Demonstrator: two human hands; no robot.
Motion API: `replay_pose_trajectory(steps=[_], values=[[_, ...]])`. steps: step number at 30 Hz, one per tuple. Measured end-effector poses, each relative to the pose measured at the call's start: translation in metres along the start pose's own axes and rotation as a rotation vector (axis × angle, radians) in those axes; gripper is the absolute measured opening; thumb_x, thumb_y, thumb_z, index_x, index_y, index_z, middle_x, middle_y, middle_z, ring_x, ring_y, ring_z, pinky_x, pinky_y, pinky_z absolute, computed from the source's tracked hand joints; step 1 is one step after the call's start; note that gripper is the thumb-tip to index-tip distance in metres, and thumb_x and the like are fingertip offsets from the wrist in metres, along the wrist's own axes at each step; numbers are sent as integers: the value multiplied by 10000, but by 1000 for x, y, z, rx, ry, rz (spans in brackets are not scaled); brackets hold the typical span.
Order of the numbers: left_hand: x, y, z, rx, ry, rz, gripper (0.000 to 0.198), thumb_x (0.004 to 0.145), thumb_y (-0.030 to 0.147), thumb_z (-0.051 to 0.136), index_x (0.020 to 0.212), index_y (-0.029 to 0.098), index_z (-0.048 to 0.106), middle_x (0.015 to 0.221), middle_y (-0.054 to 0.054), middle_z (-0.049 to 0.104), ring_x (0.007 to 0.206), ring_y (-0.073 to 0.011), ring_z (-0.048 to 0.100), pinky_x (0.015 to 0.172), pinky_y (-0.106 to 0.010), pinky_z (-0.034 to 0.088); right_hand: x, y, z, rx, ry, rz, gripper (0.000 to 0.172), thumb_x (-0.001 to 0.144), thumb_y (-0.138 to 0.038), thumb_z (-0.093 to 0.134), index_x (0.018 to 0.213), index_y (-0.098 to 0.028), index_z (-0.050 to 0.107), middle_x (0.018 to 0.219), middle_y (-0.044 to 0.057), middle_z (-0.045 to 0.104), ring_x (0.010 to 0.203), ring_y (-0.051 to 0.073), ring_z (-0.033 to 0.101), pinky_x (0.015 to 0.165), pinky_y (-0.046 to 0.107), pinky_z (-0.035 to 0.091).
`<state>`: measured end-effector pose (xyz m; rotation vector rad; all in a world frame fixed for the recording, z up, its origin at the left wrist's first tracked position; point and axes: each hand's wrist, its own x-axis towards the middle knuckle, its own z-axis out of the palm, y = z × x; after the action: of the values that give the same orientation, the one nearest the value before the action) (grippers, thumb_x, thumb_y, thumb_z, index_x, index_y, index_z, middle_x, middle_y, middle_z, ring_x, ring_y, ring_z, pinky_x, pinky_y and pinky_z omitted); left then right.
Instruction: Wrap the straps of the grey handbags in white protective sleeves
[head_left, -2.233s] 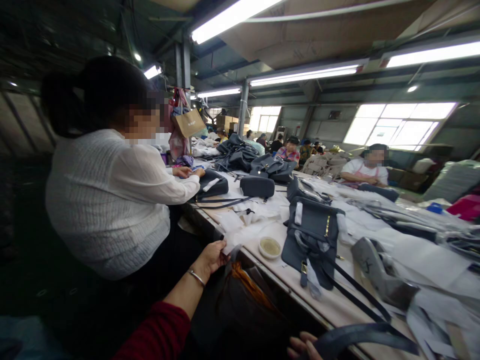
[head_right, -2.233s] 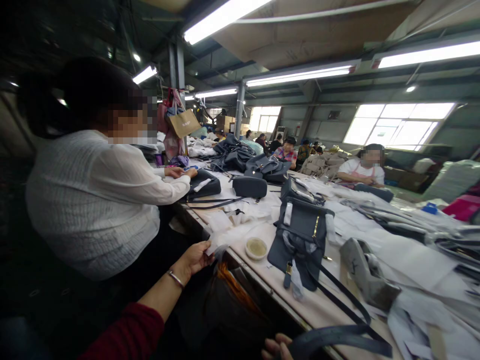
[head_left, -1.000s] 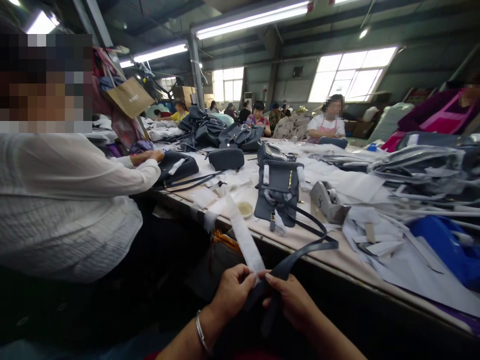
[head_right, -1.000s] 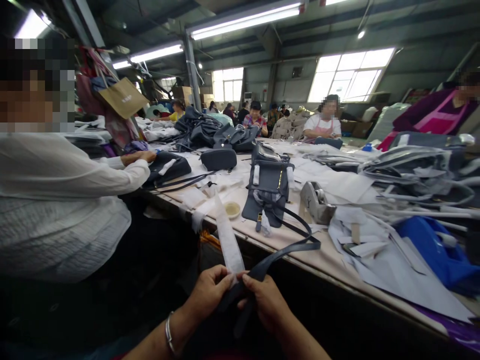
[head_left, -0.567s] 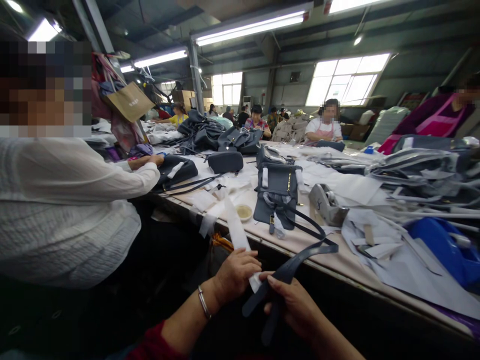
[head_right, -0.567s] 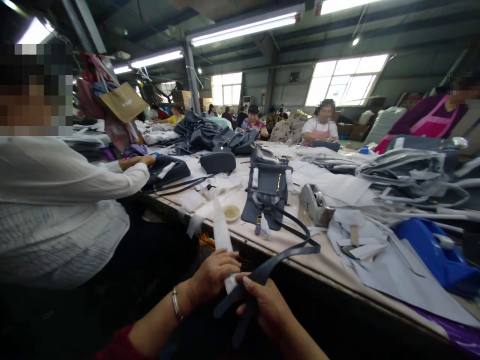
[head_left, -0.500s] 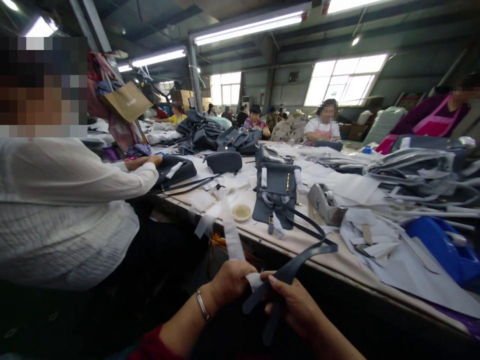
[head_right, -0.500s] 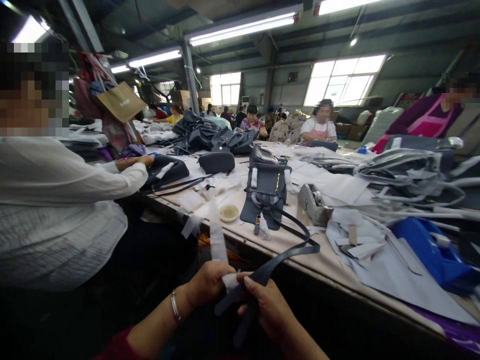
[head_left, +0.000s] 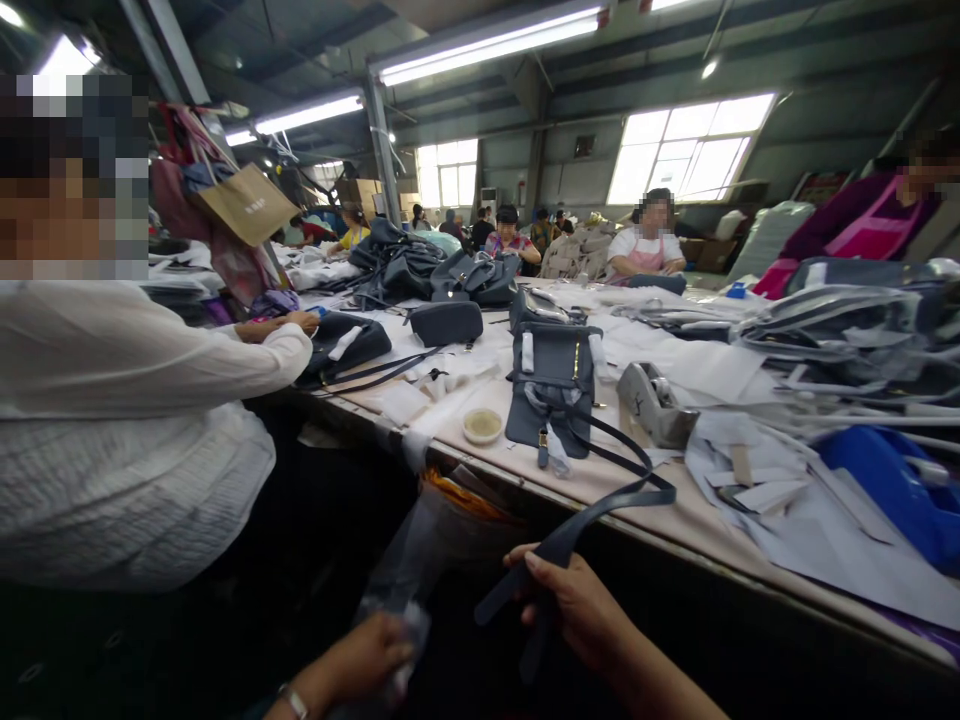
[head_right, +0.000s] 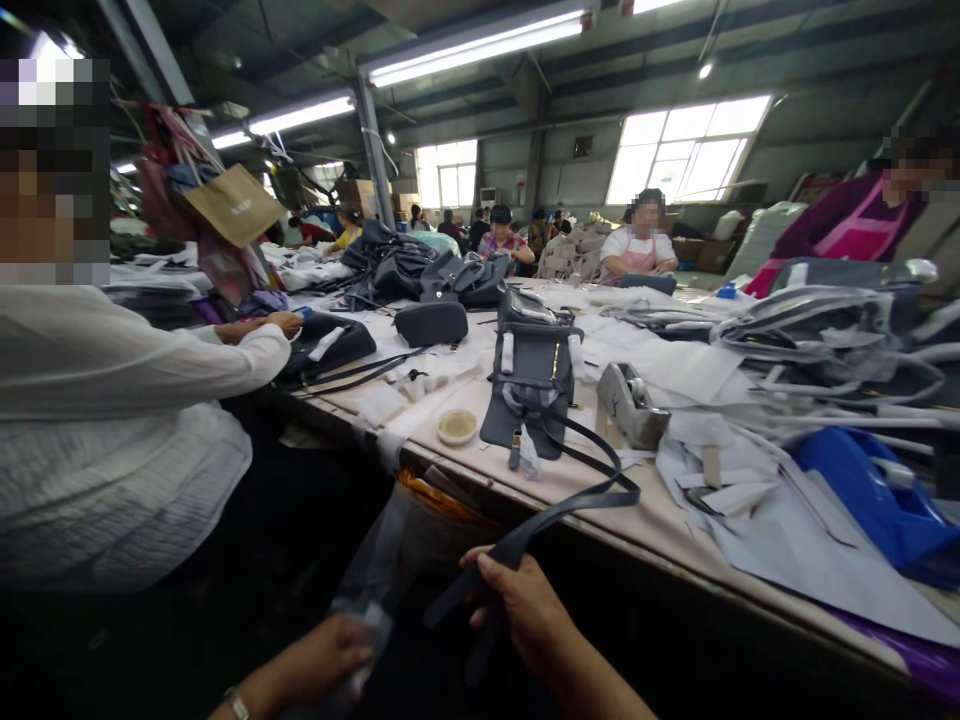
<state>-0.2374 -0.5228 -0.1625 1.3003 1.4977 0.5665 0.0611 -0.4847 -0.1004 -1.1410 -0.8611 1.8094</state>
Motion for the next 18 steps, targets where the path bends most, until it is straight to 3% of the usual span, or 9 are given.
replay_pose_trajectory(steps=[2, 4, 7, 10, 13, 18], values=[[22, 27, 10, -180, -63, 2, 486, 697, 648, 659, 725, 163, 673, 595, -12, 620, 547, -163, 573, 554, -274, 465, -1, -2, 5, -34, -27, -14, 440, 758, -475, 740, 985, -97, 733, 839, 106, 694, 663, 178, 638, 510, 261, 508], [38, 59, 25, -367, -58, 52, 533, 765, 600, 636, 1044, 146, 668, 657, -28, 661, 589, -173, 614, 601, -291, 496, -3, -3, 5, -49, -53, -52, 410, 762, -464, 738, 976, -114, 741, 1067, 145, 690, 709, 182, 648, 510, 258, 503], [42, 102, 49, -451, -132, 173, 533, 798, 522, 658, 1155, 126, 648, 762, -70, 706, 639, -175, 639, 645, -295, 511, -9, -6, 1, -52, -102, -99, 372, 775, -454, 725, 960, -132, 745, 1305, 157, 599, 781, 202, 662, 503, 254, 492], [32, 130, 67, -415, -205, 280, 446, 819, 499, 655, 1062, 130, 712, 914, -106, 731, 751, -192, 662, 699, -281, 510, -12, -6, -3, -65, -144, -97, 417, 786, -462, 710, 1006, -109, 737, 985, 147, 715, 691, 189, 648, 489, 246, 464], [23, 139, 75, -398, -219, 274, 456, 825, 530, 643, 1043, 139, 724, 825, -85, 730, 697, -186, 653, 649, -267, 496, -10, -5, -4, -96, -141, -69, 479, 801, -479, 687, 1043, -67, 721, 629, 78, 674, 516, 138, 569, 481, 236, 416], [19, 132, 67, -377, -286, 266, 441, 833, 486, 642, 1090, 132, 695, 792, -77, 728, 735, -203, 669, 690, -286, 507, -4, -2, -1, -79, -112, -47, 490, 798, -475, 692, 1053, -58, 712, 577, 50, 646, 502, 128, 542, 531, 250, 386]])
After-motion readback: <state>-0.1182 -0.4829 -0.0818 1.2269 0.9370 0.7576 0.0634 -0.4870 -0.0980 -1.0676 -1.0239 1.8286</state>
